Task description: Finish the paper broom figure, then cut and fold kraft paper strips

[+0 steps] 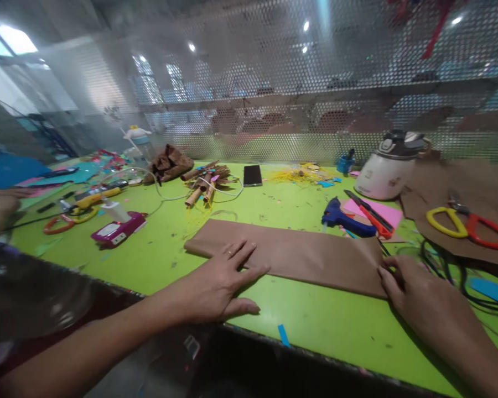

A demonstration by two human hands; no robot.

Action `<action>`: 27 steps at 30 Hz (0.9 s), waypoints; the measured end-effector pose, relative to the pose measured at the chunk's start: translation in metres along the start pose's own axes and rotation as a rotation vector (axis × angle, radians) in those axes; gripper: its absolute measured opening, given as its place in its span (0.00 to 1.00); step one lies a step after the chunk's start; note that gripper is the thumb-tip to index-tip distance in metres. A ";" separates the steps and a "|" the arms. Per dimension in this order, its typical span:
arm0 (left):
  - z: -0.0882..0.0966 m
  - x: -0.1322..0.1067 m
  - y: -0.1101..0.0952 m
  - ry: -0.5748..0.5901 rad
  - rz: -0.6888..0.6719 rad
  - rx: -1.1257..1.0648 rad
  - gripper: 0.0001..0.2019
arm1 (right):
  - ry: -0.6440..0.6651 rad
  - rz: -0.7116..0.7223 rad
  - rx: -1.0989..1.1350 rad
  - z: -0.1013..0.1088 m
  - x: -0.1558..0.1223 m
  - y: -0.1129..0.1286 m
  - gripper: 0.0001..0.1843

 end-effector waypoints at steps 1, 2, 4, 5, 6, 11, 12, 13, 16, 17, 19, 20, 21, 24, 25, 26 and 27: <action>0.000 0.001 0.000 0.001 -0.003 0.001 0.33 | 0.041 -0.032 -0.047 0.003 0.001 0.003 0.09; 0.000 0.001 0.001 0.001 -0.004 0.003 0.32 | 0.068 -0.047 -0.101 0.007 0.003 0.006 0.11; 0.000 0.003 0.002 0.006 -0.005 0.008 0.32 | 0.027 -0.006 -0.206 0.017 0.007 0.016 0.16; 0.000 0.003 0.002 0.011 -0.006 0.010 0.32 | -0.022 0.039 -0.249 0.023 0.009 0.023 0.18; -0.001 0.003 0.003 0.015 -0.009 0.012 0.32 | -0.072 0.093 -0.283 0.028 0.011 0.032 0.19; -0.003 0.002 0.005 0.005 -0.022 0.017 0.32 | 0.029 0.438 -0.102 0.040 0.017 0.107 0.13; -0.004 0.002 0.006 -0.005 -0.024 0.019 0.32 | 0.084 0.496 -0.039 0.038 0.017 0.124 0.14; -0.004 0.002 0.006 -0.012 -0.028 0.022 0.32 | 0.139 0.534 0.011 0.034 0.017 0.141 0.17; -0.006 0.002 0.006 -0.024 -0.035 0.030 0.32 | 0.243 0.561 0.094 0.024 0.016 0.175 0.21; -0.006 0.002 0.006 -0.022 -0.035 0.034 0.32 | 0.270 0.547 0.104 0.022 0.015 0.180 0.22; -0.006 0.003 0.006 -0.012 -0.035 0.041 0.33 | 0.316 0.516 0.120 0.020 0.014 0.183 0.23; -0.006 0.003 0.006 -0.008 -0.035 0.042 0.33 | 0.334 0.505 0.132 0.020 0.013 0.182 0.24; -0.006 0.003 0.005 -0.004 -0.034 0.043 0.32 | 0.349 0.498 0.148 0.020 0.013 0.180 0.25; -0.007 0.002 0.004 -0.002 -0.023 0.041 0.32 | 0.380 0.492 0.207 0.022 0.011 0.174 0.27; -0.007 0.002 0.004 -0.006 -0.020 0.041 0.32 | 0.391 0.492 0.219 0.022 0.011 0.172 0.27; -0.008 0.002 0.003 -0.014 -0.019 0.040 0.32 | 0.402 0.493 0.225 0.022 0.011 0.171 0.28; -0.008 0.002 0.003 -0.022 -0.021 0.037 0.32 | 0.414 0.494 0.222 0.021 0.010 0.171 0.28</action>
Point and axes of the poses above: each hand's wrist, its own x-axis towards the middle knuckle, its own z-axis out of the back of the hand, y = z × x, the point moved 1 cm from there along x, towards the middle knuckle, and after that the axes turned 2 degrees about -z, right-handed, at the moved point
